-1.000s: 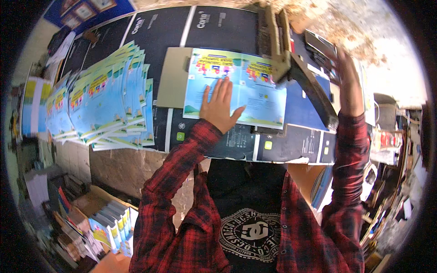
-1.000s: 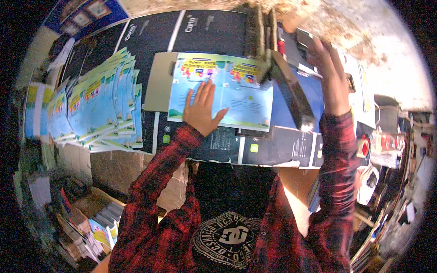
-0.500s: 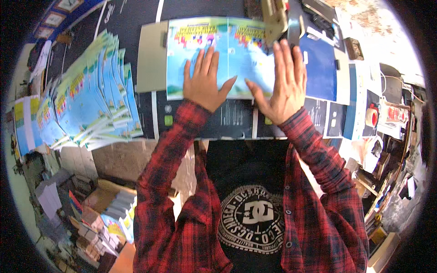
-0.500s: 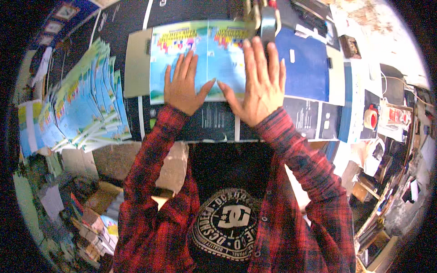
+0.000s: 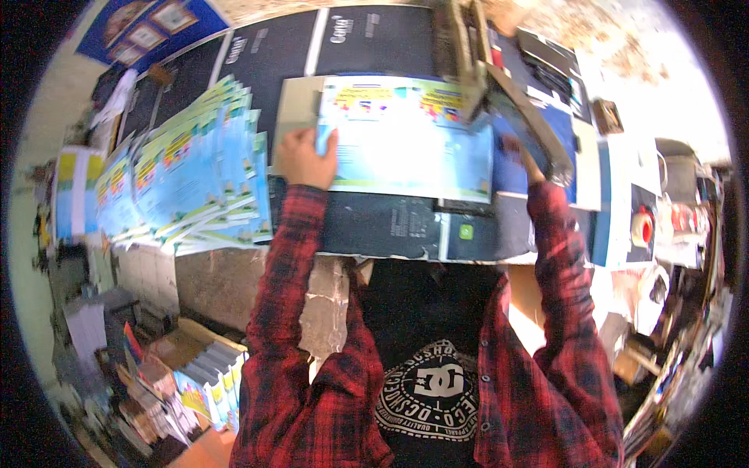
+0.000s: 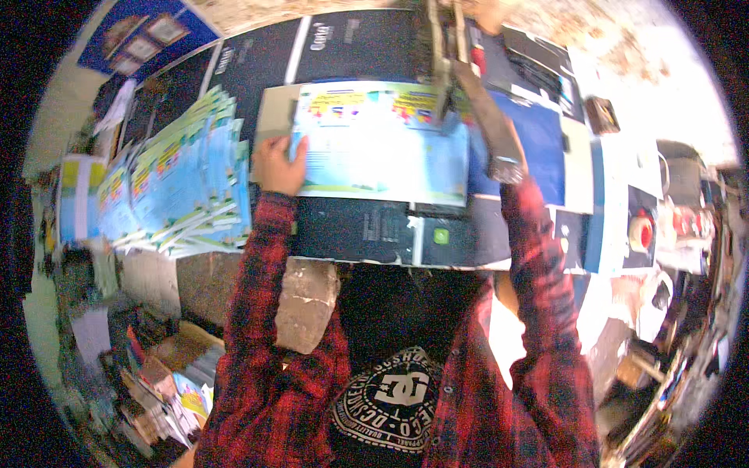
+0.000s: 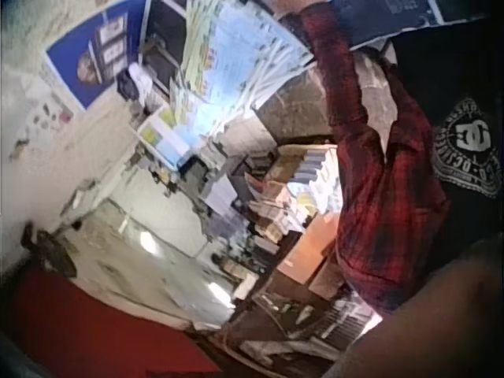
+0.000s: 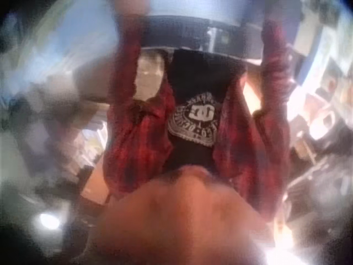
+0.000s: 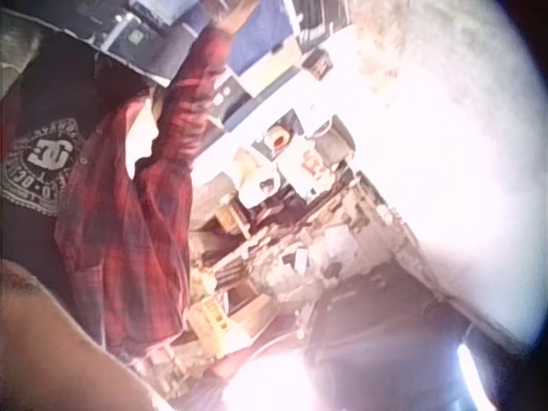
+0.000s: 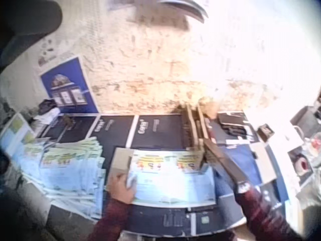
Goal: The person aligns a stack of printed paper sheets on a manual paper cutter and uses the guillotine blade to trim the edges. They repeatedly adjust the stack, lower the cutting arm to slice the paper, and move the cut sheets aside to continue processing the batch.
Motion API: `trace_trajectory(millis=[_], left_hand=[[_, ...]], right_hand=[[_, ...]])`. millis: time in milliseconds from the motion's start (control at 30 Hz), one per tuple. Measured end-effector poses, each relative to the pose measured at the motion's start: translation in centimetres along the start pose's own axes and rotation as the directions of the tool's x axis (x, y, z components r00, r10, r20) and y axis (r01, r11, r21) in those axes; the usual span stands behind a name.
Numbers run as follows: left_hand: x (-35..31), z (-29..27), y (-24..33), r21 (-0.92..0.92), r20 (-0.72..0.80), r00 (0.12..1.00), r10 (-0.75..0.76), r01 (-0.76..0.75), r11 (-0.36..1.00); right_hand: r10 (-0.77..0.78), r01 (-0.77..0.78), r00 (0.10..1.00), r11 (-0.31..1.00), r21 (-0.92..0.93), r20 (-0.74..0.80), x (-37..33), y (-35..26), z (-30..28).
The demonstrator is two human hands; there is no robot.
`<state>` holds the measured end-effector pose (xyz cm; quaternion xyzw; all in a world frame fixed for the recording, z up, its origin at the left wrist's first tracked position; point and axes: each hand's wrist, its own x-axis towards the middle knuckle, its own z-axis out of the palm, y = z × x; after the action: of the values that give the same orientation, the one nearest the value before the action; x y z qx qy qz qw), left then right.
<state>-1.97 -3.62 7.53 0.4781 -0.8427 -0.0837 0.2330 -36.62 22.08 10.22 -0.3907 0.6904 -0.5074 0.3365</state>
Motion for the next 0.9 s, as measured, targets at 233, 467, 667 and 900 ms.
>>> trace_trajectory(millis=[233, 467, 667, 900], left_hand=[[4.3, -2.4, -6.2, -0.605, 0.103, 0.986, -0.130, 0.166, 0.778], [11.0, -23.8, -28.0, 0.273, -0.278, 0.928, -0.248, 0.324, 0.906], [11.1, -28.2, -27.2, 0.124, -0.451, 0.892, -0.035, 0.101, 0.987], [9.3, -5.9, -12.6, 0.173, 0.011, 0.911, 0.411, -0.407, 0.897]], right_hand=[[0.239, -0.220, 0.937, 0.970, 0.100, -0.256, -6.2, -0.4, 5.9], [0.237, -0.225, 0.889, 0.971, 0.076, -0.393, -14.2, -1.8, -0.4], [0.277, -0.249, 0.869, 0.961, 0.121, -0.410, -20.5, 2.1, 1.5], [0.259, -0.253, 0.876, 0.965, 0.069, -0.406, -21.2, -1.7, 4.3]])
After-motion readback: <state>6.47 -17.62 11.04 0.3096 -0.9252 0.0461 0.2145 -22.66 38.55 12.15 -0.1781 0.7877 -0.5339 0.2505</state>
